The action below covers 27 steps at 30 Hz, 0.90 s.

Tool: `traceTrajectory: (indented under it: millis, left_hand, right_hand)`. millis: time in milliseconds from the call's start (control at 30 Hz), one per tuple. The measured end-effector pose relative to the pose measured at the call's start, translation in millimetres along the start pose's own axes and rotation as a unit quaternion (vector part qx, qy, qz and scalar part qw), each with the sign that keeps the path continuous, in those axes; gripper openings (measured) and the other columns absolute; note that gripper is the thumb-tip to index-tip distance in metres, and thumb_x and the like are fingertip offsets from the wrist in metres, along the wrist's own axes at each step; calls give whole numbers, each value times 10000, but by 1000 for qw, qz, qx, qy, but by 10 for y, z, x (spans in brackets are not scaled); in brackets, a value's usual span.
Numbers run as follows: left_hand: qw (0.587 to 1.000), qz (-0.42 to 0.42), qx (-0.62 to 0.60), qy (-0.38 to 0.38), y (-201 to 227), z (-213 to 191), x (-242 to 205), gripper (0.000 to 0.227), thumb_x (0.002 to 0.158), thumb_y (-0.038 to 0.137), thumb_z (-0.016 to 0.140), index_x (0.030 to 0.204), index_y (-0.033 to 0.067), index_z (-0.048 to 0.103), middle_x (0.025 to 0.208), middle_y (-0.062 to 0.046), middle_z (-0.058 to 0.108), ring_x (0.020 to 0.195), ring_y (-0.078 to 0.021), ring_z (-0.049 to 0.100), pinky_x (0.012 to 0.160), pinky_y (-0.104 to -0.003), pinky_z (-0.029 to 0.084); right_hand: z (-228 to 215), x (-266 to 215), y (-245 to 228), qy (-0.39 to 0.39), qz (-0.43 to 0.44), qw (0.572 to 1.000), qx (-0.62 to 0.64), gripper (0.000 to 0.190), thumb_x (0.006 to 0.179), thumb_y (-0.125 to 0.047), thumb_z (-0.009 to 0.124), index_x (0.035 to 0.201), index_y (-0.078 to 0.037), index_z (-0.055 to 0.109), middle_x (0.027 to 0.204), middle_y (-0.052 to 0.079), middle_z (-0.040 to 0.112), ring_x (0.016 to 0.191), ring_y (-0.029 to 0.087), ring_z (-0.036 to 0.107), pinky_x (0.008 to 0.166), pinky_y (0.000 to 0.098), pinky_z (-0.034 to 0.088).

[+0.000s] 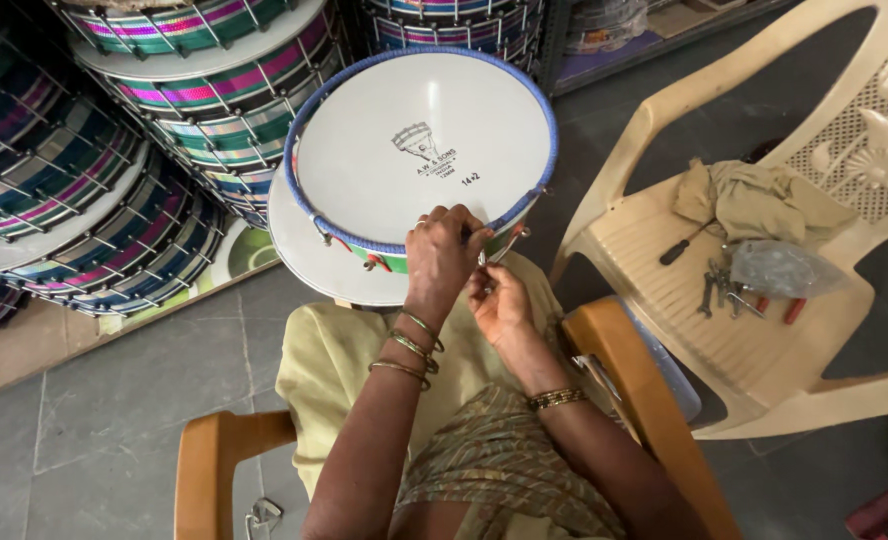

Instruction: The person sits on a chair with a white drum on their lap and uses a small metal tool to tighten the tension rods around the drum's rim. They rotate the drum to access different sections and occasionally tap the drumhead to check the tension.

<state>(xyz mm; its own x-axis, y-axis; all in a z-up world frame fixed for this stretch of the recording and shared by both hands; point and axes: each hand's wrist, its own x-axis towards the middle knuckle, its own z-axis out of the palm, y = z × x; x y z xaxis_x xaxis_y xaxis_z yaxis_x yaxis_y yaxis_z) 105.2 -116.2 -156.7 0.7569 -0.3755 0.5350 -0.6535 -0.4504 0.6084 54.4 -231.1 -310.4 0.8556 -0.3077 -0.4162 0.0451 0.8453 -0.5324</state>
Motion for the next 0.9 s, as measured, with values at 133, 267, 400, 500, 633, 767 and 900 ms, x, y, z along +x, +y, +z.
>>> traceTrajectory:
  millis: [133,267,400,500,633,767,900]
  left_hand:
    - [999,23,18,19,-16,16,-17,200,781,265,850,801,128,706,795,-76,675,752,-303,663,676,-445,503]
    - [1000,-3,13,0,8,1,-24,187,810,276,829,813,136,705,814,-68,666,764,-302,650,703,-451,494]
    - [999,20,42,23,32,-15,-58,145,830,263,806,827,151,714,842,-68,652,806,-321,629,726,-473,471]
    - [998,28,34,34,24,4,-73,137,847,259,791,840,147,712,860,-58,654,835,-321,618,745,-466,465]
    - [996,63,45,42,-32,-64,-98,93,894,248,771,889,162,735,891,-38,649,885,-293,602,783,-451,443]
    - [988,138,50,42,-117,-203,-172,171,924,220,739,1077,146,733,989,-38,636,944,-272,581,836,-432,432]
    - [976,198,86,-11,-209,-372,-247,393,894,178,721,1276,116,654,1109,-66,624,1025,-278,571,909,-436,440]
  right_hand:
    - [155,-221,-197,57,-93,973,-206,181,929,-230,636,878,-63,684,673,-15,583,503,94,488,425,263,358]
    - [303,-373,-356,55,-108,949,-290,168,892,-178,624,811,-50,696,606,-54,497,424,44,358,366,233,250]
    - [360,-387,-400,33,-102,952,-286,145,878,-125,606,793,-41,688,586,-67,449,413,34,318,356,236,234]
    - [368,-369,-418,43,-87,950,-297,153,885,-142,616,781,-49,676,574,-69,423,412,39,299,355,238,222]
    - [447,-391,-467,32,-103,935,-338,134,874,-154,680,815,-38,712,577,-61,466,426,58,348,382,251,265]
    - [444,-396,-456,6,-162,865,-475,209,909,-247,665,855,-60,741,555,-47,479,445,62,405,396,271,312]
    - [374,-289,-539,-25,-153,806,-571,267,930,-327,671,883,-85,775,534,19,508,454,107,429,417,310,312]
